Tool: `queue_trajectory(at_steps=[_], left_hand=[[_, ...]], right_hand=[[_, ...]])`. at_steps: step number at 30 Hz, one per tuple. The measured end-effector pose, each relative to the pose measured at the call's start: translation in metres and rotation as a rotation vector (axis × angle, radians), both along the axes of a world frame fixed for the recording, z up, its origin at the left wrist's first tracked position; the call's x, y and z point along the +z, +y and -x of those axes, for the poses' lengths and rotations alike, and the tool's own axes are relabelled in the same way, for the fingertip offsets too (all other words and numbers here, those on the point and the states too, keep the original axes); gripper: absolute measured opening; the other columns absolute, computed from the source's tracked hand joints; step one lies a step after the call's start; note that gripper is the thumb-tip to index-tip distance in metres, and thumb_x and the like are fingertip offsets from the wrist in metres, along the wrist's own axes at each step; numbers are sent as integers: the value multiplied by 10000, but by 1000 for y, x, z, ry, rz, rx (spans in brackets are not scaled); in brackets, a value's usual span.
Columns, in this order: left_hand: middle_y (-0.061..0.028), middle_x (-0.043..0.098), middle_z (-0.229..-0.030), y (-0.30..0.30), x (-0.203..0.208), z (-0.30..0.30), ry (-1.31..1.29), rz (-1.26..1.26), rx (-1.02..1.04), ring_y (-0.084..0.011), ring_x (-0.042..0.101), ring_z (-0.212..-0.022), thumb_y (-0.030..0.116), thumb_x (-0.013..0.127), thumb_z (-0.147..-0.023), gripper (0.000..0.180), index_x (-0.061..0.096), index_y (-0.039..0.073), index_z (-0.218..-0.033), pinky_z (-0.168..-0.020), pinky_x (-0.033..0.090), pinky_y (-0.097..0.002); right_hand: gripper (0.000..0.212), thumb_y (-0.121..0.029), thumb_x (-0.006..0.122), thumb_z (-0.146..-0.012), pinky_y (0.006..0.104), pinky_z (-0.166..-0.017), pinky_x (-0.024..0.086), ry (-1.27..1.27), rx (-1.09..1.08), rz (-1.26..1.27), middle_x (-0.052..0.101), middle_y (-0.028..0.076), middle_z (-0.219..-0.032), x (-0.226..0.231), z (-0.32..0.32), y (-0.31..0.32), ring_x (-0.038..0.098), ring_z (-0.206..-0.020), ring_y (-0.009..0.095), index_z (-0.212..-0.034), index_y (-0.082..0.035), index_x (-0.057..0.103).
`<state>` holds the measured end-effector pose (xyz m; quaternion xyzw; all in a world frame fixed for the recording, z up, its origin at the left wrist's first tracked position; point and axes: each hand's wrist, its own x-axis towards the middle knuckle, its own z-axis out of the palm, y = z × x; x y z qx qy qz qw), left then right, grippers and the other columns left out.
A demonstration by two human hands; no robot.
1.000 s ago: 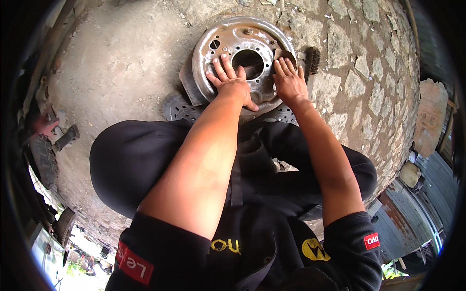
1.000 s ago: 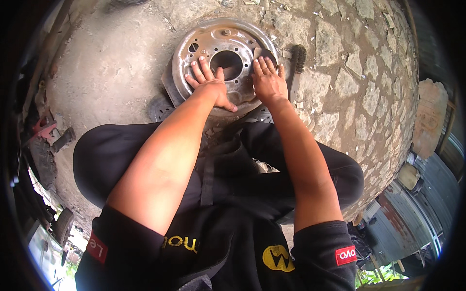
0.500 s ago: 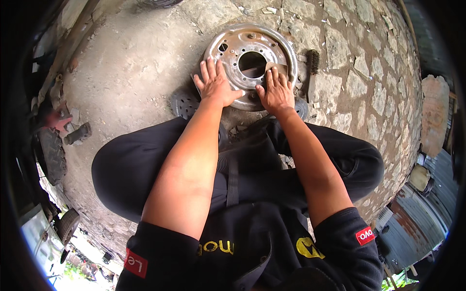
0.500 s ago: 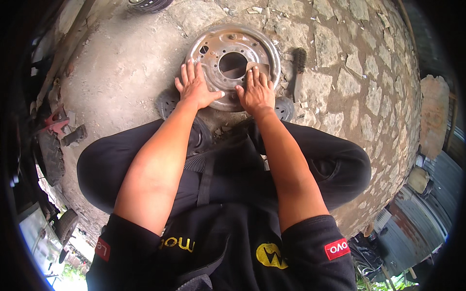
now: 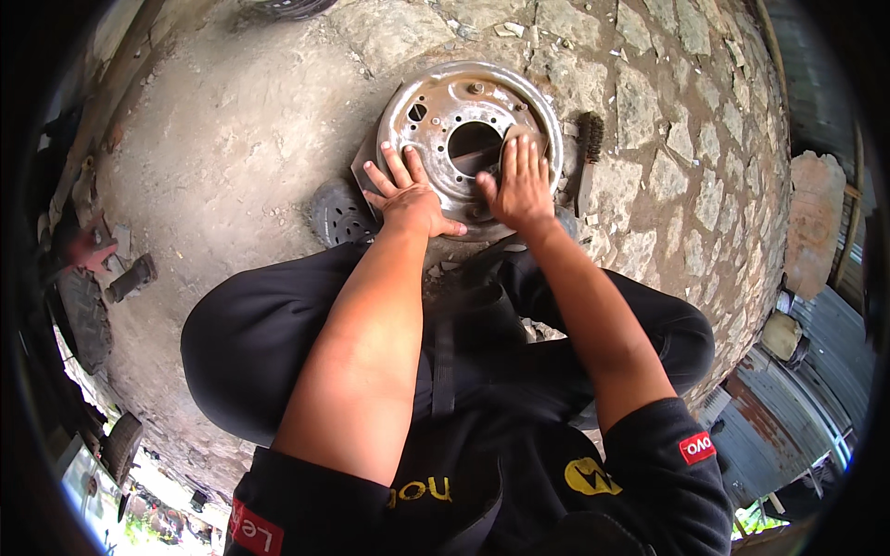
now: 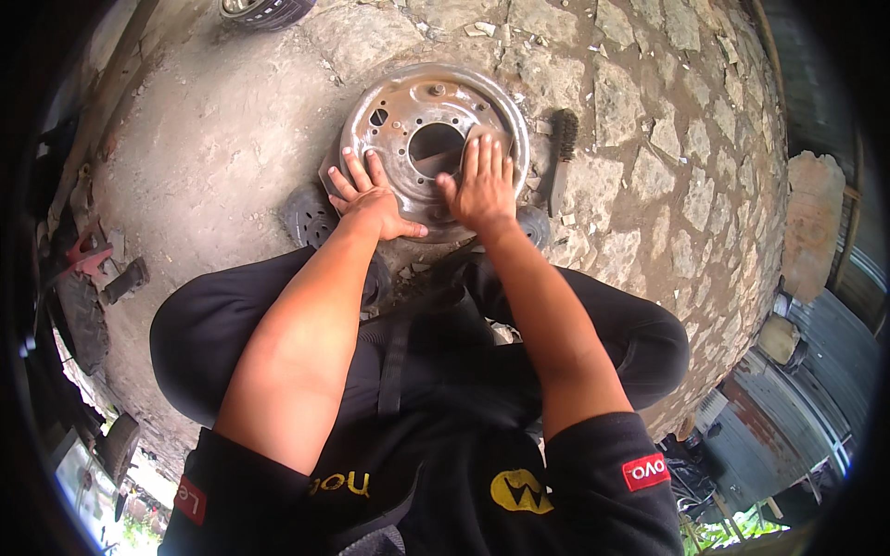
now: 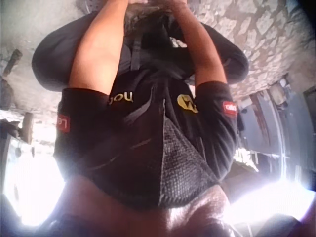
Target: The person scrubs a metal wheel hub with a wire brush and then sands it with a sanding block. The person works on the outer rim and inner surfaces of the hub while sitting on the ground.
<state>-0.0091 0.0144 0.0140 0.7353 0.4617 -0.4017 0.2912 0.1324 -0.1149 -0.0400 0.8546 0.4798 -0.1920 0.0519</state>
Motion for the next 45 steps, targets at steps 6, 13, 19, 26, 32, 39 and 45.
queue_trajectory(at_steps=[6,13,19,26,32,39,45], left_hand=[[-281,-311,-1652,1,0,4,-20,-21,29,-573,-190,-1518,656,939,-579,1658,-199,58,-1627,-1216,146,-693],[-279,-273,-1666,-5,-13,9,-99,-65,28,-592,-174,-1512,660,955,-521,1690,-156,48,-1637,-1171,182,-756],[-268,-265,-1673,-3,-8,6,-58,-65,39,-575,-163,-1523,651,954,-539,1666,-149,68,-1644,-1193,172,-727],[-259,-264,-1677,-3,-11,8,-61,-74,61,-568,-180,-1523,640,963,-528,1671,-144,82,-1648,-1197,164,-724],[-270,-256,-1676,-2,-11,6,-85,-58,38,-577,-170,-1521,650,956,-534,1672,-149,63,-1643,-1190,163,-736],[-281,-256,-1672,0,-12,6,-135,-75,51,-585,-165,-1518,641,964,-519,1681,-137,48,-1642,-1183,154,-749],[-307,-275,-1656,0,-2,5,-72,-44,48,-573,-173,-1523,649,957,-539,1683,-175,53,-1633,-1215,143,-699]], right_hand=[[949,-669,343,-1030,521,-1282,154,-40,21,127,196,253,-1698,7,26,-6,159,-1589,392,-1618,59,189],[942,-661,333,-1040,513,-1284,153,-5,-85,17,171,270,-1698,0,-3,27,140,-1588,411,-1615,71,189],[938,-650,354,-1037,513,-1286,145,44,-50,1,148,272,-1703,5,16,18,123,-1592,411,-1619,64,180],[921,-640,365,-1036,490,-1295,116,46,-27,55,159,242,-1711,5,24,15,109,-1598,393,-1629,40,181],[911,-638,376,-1038,508,-1288,134,22,-93,-57,162,253,-1706,-7,15,28,136,-1593,395,-1618,46,215],[878,-602,383,-1047,494,-1290,136,59,-207,-64,159,242,-1711,6,4,54,136,-1593,391,-1621,41,216],[887,-597,413,-1039,481,-1291,138,-3,-152,-65,179,256,-1701,-4,19,38,156,-1588,394,-1616,47,216]])
